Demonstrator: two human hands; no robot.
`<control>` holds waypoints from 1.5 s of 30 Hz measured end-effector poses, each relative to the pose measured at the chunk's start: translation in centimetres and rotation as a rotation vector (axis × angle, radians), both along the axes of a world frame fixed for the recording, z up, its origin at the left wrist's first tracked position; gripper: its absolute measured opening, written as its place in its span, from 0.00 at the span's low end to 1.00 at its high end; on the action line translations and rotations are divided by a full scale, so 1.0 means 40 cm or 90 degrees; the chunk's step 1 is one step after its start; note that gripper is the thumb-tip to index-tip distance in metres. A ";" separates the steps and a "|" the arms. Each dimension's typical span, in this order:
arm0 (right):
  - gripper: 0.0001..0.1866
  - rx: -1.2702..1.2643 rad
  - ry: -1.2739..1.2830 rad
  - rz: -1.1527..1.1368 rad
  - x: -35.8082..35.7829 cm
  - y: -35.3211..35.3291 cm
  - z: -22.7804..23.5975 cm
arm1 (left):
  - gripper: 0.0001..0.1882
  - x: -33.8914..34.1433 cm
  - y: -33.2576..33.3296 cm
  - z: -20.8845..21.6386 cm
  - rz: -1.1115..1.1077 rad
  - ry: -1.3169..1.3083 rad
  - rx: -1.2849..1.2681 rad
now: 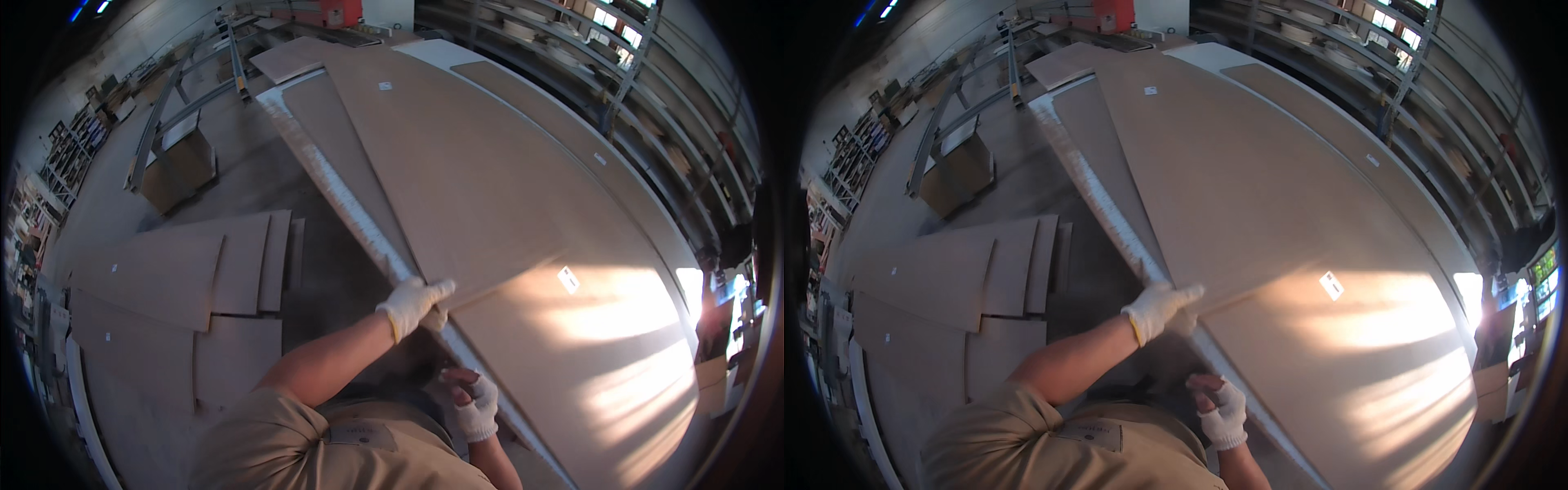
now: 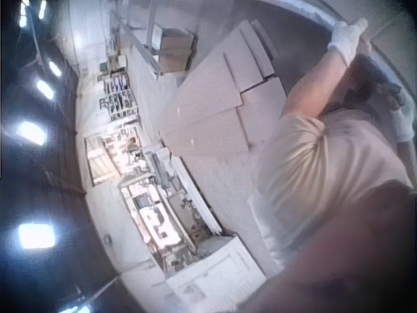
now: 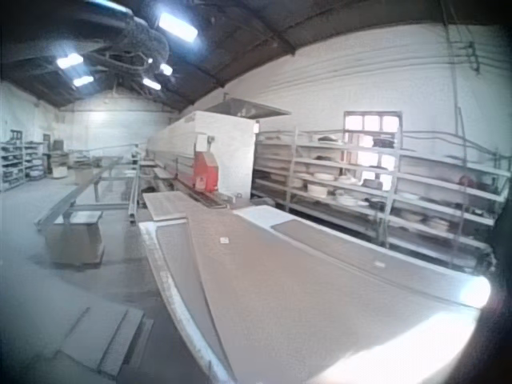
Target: The person repeatedly picks up large flat boards from a pile and places them onto a workbench. The person handles the boards one at a time, aligning them on the bench surface. Another person is visible in the background working at a separate station.
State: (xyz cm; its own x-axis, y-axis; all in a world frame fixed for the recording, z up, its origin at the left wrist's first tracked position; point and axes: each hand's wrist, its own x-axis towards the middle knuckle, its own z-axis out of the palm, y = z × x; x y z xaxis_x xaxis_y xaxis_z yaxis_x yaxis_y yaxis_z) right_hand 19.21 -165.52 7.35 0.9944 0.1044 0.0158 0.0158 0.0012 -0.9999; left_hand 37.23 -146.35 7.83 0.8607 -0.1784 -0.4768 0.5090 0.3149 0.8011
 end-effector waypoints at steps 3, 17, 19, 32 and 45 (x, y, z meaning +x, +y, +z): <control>0.27 0.244 0.208 -0.104 -0.132 0.018 -0.069 | 0.17 -0.225 0.053 0.016 -0.115 0.030 0.039; 0.07 0.147 0.234 -0.557 -0.753 -0.178 0.003 | 0.21 -0.724 0.071 -0.070 -0.226 0.112 -0.304; 0.15 0.053 0.324 -0.546 -0.930 -0.280 -0.001 | 0.19 -0.645 0.115 -0.058 -0.042 0.062 -0.428; 0.17 0.027 0.462 -0.658 -1.320 -0.502 -0.019 | 0.17 -0.819 0.015 -0.171 0.192 -0.095 -0.378; 0.21 -0.082 0.259 -0.574 -1.183 -0.498 -0.094 | 0.18 -1.235 0.533 -0.435 0.533 -0.037 -0.319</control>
State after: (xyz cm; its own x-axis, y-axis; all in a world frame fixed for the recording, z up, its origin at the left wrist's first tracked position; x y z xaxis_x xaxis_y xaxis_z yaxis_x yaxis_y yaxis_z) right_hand -28.10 -185.44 3.60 0.6297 -0.7157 -0.3021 -0.3865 0.0488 -0.9210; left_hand -12.18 -125.03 -9.55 0.8211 0.3311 -0.4649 -0.0706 0.8672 0.4930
